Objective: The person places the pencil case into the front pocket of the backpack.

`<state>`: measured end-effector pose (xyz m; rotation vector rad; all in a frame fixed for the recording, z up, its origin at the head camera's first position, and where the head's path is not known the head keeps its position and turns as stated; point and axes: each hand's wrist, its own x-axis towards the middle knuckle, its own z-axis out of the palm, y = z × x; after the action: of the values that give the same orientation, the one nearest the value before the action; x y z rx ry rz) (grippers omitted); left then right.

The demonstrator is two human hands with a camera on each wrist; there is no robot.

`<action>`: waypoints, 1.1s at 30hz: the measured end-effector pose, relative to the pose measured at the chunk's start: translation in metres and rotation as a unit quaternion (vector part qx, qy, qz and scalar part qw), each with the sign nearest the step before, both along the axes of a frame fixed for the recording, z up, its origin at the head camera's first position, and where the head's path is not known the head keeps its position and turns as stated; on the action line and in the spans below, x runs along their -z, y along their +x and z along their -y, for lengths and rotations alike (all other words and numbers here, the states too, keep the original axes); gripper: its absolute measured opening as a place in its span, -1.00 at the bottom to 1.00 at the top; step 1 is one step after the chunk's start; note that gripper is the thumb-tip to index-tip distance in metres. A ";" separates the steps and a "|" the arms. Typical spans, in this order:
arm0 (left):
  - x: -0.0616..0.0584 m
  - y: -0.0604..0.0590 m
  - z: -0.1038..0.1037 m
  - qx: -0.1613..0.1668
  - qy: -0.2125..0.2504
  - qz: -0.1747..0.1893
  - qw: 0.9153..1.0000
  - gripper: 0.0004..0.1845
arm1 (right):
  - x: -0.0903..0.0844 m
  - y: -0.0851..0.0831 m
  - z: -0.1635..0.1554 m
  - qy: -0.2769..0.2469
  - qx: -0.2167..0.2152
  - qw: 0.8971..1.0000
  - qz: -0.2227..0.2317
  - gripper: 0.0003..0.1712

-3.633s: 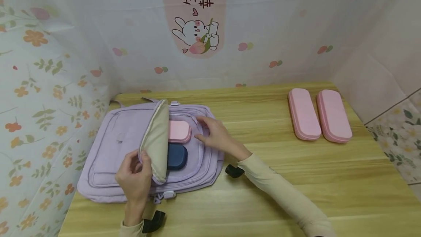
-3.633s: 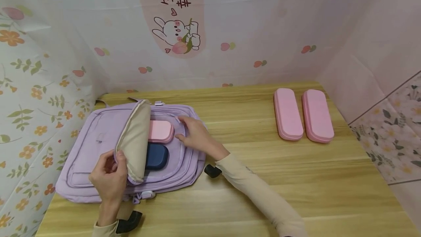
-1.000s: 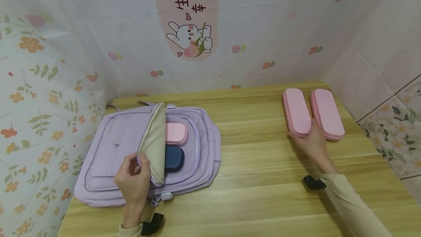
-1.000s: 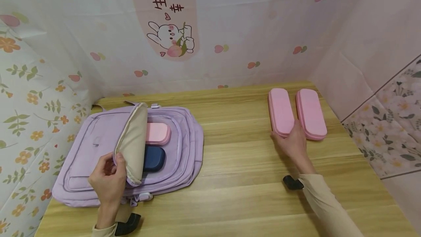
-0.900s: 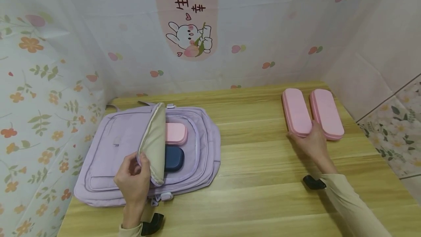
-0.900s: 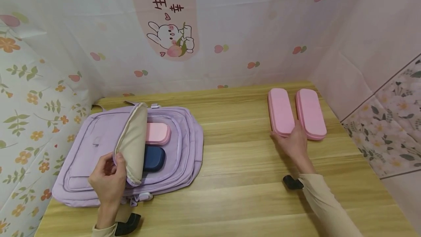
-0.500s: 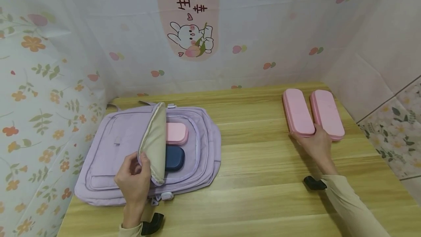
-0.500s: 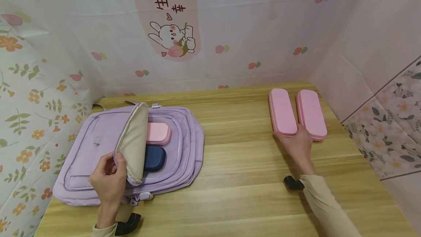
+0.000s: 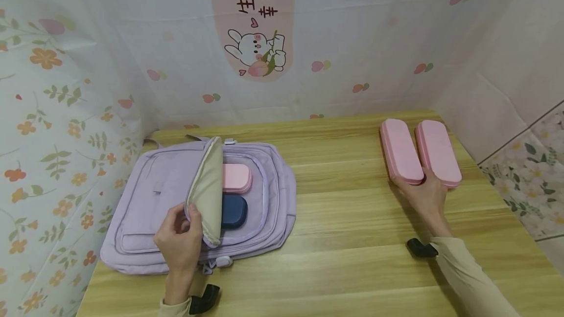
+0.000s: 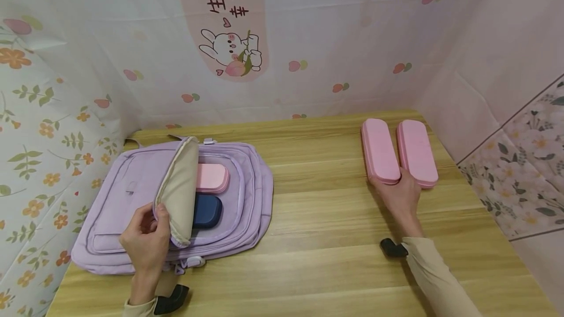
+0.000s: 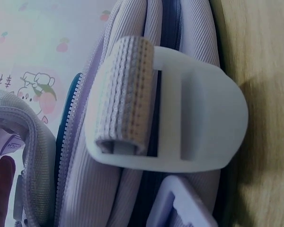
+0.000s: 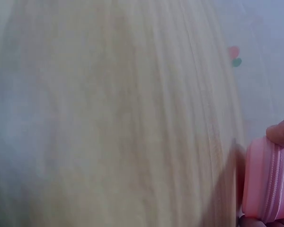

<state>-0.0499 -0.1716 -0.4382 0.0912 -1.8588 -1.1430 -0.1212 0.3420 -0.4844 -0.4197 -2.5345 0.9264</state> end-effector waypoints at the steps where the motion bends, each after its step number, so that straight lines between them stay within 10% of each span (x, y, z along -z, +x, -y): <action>1: 0.000 0.000 0.000 0.001 0.001 0.000 1.000 -0.92 | 0.000 0.000 0.000 -0.004 0.002 1.000 0.003 -0.32; 33: 0.000 0.000 -0.003 0.007 -0.001 0.007 1.000 -0.91 | -0.028 0.006 0.056 -0.074 -0.060 0.995 -0.024 -0.19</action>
<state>-0.0503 -0.1687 -0.4379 0.0864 -1.8760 -1.1534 -0.1154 0.2861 -0.4561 -0.2865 -2.4783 1.1611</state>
